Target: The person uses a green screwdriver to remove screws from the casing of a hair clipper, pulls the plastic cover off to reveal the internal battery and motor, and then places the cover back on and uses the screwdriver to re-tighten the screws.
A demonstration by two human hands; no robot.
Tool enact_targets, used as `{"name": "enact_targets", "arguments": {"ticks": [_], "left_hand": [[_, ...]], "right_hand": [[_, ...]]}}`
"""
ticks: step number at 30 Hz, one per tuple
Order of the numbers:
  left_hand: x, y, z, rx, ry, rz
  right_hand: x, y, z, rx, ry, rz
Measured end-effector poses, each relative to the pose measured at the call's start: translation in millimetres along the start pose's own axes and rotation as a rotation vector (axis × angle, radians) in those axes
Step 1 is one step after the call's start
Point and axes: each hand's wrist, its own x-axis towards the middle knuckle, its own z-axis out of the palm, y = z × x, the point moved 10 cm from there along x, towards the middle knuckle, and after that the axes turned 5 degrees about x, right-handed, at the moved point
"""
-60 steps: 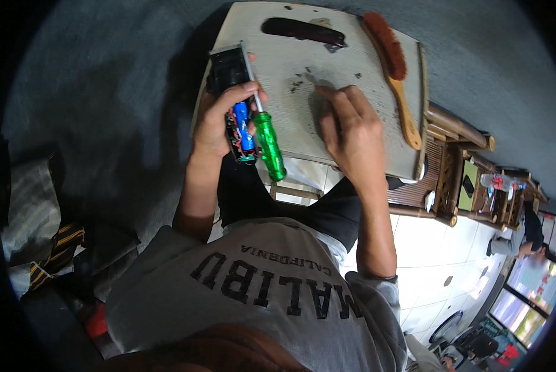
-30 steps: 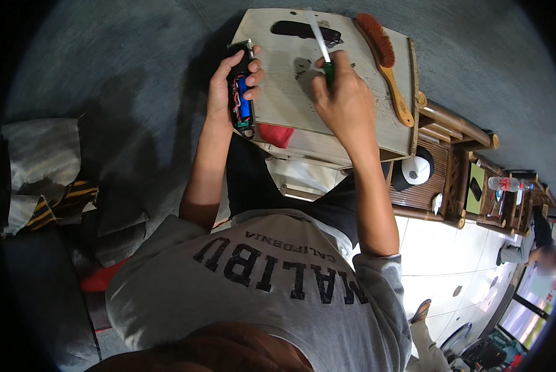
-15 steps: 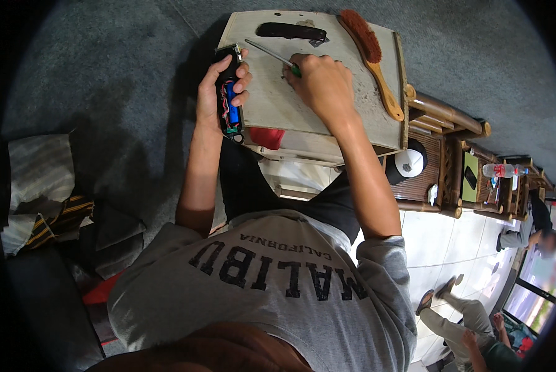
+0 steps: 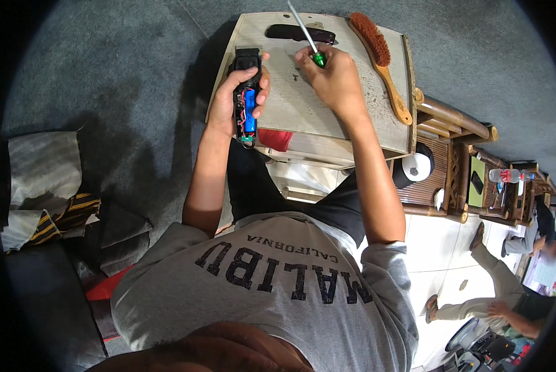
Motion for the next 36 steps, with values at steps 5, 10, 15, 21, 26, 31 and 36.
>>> {"name": "enact_targets", "arguments": {"ticks": [5,10,15,21,26,31,36], "left_hand": [[1,-8,4,0.064,-0.012,-0.048],[-1,-9,1,0.084,0.006,-0.057],[-1,-13,-4,-0.002,0.001,-0.087],[-1,-13,-1,-0.06,-0.015,-0.094],[-3,-11,0,-0.057,0.0,-0.093],[-1,-16,-2,-0.06,-0.041,-0.097],[-2,-11,1,-0.041,-0.004,-0.063]], "right_hand": [[-18,-10,41,0.66,-0.12,0.251],[-22,-13,63,0.745,-0.139,0.239],[-24,-15,59,0.611,-0.097,0.175],[-28,-24,49,0.443,-0.014,0.083],[-31,-25,46,0.268,0.041,-0.034],[-32,-32,42,0.077,0.065,-0.126],[-29,-20,41,0.265,0.05,-0.036]]}}
